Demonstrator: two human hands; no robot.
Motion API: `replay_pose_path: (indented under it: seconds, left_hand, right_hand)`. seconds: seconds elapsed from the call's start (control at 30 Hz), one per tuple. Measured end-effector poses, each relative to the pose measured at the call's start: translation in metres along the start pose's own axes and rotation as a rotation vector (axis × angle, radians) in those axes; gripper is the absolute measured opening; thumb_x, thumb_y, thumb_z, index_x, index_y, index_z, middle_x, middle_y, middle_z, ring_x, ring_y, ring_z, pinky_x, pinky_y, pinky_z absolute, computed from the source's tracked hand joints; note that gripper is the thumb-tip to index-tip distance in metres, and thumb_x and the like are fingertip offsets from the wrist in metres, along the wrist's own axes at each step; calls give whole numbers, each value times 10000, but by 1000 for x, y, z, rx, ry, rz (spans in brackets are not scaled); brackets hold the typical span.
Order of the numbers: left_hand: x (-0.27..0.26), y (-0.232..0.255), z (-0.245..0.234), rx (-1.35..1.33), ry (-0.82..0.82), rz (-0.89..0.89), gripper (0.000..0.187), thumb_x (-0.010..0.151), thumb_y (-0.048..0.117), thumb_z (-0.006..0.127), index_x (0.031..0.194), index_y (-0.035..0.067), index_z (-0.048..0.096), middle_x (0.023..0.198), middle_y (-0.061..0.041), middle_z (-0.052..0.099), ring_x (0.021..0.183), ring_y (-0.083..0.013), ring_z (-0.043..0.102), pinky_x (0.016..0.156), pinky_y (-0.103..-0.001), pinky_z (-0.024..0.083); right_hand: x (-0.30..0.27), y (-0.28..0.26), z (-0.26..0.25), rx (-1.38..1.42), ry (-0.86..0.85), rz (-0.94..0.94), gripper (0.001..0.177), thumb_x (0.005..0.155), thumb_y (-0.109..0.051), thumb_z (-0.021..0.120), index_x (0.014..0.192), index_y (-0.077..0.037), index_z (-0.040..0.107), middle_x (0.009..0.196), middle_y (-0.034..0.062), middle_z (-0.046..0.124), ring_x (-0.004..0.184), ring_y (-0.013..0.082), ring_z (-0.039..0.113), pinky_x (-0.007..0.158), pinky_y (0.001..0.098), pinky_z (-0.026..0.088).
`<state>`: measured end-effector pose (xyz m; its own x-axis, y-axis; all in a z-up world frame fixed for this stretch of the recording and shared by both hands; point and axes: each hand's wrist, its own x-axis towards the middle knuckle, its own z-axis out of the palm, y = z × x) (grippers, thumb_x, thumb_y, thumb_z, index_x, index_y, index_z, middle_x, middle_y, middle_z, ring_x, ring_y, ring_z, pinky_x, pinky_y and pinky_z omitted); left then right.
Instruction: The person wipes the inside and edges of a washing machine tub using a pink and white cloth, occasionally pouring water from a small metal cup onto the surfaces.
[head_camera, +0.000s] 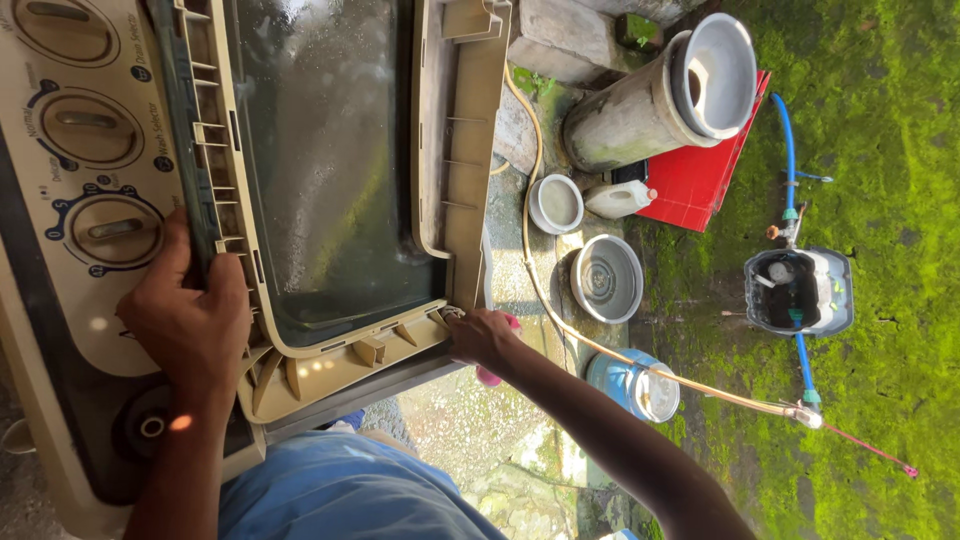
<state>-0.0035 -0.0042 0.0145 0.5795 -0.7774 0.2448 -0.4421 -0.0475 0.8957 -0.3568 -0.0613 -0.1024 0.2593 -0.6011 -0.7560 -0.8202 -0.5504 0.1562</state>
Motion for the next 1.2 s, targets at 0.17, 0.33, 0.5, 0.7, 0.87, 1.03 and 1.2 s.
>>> replay_pose_path:
  seconds: [0.17,0.33,0.5,0.7,0.87,1.03,1.2]
  left_hand:
    - [-3,0,-1,-18,-12,9,451,992,-12,577,1426,27,693,786,-73,693,680,-98,632,659,-271,484]
    - [1,8,-6,-112,-42,-86,353,1057,-3,610,1390,21,723,788,-66,690,639,-68,588,627,-275,431]
    - [12,22,-32,-143,-29,-85,382,949,-70,571,1296,-8,718,871,-42,674,684,-56,562,581,-238,402]
    - [3,25,-33,-110,-83,-83,412,930,-82,583,1321,-28,703,850,-84,697,673,-75,578,578,-239,413]
    - [7,25,-29,-17,-64,35,450,933,-45,590,1370,-9,694,825,-83,697,675,-72,600,608,-243,441]
    - [14,21,-26,253,-92,32,445,917,-75,637,1343,-9,749,636,-127,655,506,-150,558,515,-295,416]
    - [17,23,-29,9,-90,-42,450,897,-32,604,1326,32,723,766,-30,667,627,-60,578,587,-239,427]
  right_hand:
    - [0,-6,7,-78,136,41,411,881,-347,664,1192,-83,611,772,128,720,643,267,733,489,432,554]
    - [-21,-3,-5,-260,180,113,273,925,-305,623,1096,-94,645,770,181,726,623,274,714,394,373,496]
    - [-72,4,-25,102,290,78,343,867,-245,652,1175,-95,637,705,101,694,547,215,665,406,391,430]
    - [-114,-11,-15,109,323,59,498,775,-96,629,1265,-180,633,705,119,681,526,254,646,380,418,436]
    - [-89,-8,-6,75,121,81,562,801,-126,661,1351,-200,572,706,138,695,595,292,655,443,434,421]
    - [-69,-13,5,114,255,2,547,780,-123,689,1314,-116,573,689,103,704,539,234,659,406,416,426]
    - [-101,-9,-3,163,335,3,552,733,-44,630,1273,-156,621,621,104,661,489,234,618,402,426,401]
